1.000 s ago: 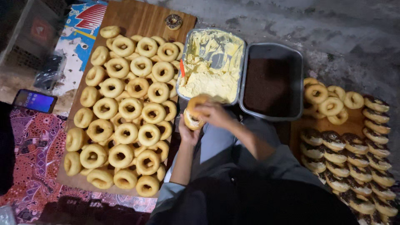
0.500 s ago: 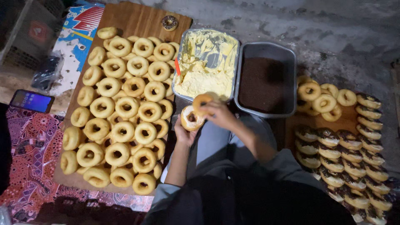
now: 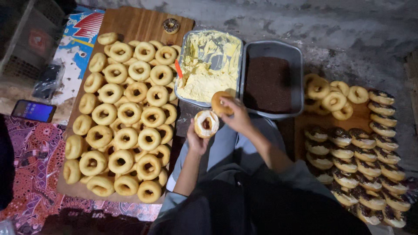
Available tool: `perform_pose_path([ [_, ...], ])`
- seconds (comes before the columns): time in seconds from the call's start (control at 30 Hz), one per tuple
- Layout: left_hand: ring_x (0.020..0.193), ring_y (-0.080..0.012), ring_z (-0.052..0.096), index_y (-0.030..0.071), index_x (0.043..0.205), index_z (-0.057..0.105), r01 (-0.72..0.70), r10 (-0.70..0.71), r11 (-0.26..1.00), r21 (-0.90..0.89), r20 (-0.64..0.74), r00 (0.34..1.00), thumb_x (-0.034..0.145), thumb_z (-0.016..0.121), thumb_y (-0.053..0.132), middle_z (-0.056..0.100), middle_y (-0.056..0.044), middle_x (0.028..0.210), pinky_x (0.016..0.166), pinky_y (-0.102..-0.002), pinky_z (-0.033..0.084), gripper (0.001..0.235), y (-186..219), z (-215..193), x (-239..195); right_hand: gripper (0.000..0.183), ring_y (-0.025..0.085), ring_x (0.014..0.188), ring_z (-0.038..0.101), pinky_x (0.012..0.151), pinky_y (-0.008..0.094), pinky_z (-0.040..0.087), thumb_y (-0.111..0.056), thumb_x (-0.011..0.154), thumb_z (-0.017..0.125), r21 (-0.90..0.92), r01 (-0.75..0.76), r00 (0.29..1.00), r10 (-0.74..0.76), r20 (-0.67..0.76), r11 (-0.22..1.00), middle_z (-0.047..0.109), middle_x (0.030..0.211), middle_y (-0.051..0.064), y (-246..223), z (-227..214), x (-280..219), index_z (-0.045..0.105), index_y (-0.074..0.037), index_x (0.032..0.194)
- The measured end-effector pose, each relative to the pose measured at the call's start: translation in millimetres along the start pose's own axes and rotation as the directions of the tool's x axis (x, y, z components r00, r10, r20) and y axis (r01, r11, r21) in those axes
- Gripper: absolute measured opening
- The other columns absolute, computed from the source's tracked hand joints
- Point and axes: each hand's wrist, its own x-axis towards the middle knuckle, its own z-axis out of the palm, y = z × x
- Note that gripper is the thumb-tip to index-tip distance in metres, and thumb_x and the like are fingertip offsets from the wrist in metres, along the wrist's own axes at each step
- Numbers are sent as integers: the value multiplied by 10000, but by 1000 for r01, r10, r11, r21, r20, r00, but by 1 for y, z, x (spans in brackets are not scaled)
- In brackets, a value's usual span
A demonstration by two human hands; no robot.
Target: The person fills plain donuts with a yellow cream and then dips them into a dark topping. They handle each donut individually, place the filled donuts on a wooden board, and later use a grater to sprinkle additional topping over the finished donuts.
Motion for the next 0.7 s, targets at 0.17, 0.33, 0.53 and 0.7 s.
perform_pose_path([
  [0.17,1196,-276,647,40,1378,573,18,-19,999,41,19,1000,1083,408,485,656,-131,1325,1035,-436,527,559,-13,5,-6,629,277,1072,647,984,404,510,-62,737,811,118,227,961,-242,135,967,718,1119,99,-13,-4,-37,664,-100,1347],
  [0.33,1216,-289,638,10,1386,562,7,-8,1000,12,74,997,1091,432,435,644,-143,1334,1059,-466,523,534,-22,2,-9,573,205,1034,667,948,369,537,-67,776,781,112,-111,993,107,41,988,705,1093,69,-7,-27,-43,677,-104,1338],
  [0.53,1334,-298,551,27,1408,590,-10,-24,986,165,199,980,1026,495,307,606,-145,1424,1149,-457,423,483,-32,18,-16,475,250,1244,595,1093,418,476,-69,824,740,339,38,989,-84,124,940,640,1300,114,-22,-38,-72,673,-49,1294],
  [0.7,1579,-376,349,-8,1090,624,-665,204,268,697,633,746,878,580,-19,454,-178,1650,1272,-433,283,216,-6,55,-41,363,273,1258,609,1040,643,543,-249,978,715,884,-462,869,238,434,76,595,1319,125,-18,-56,-78,610,-82,1283],
])
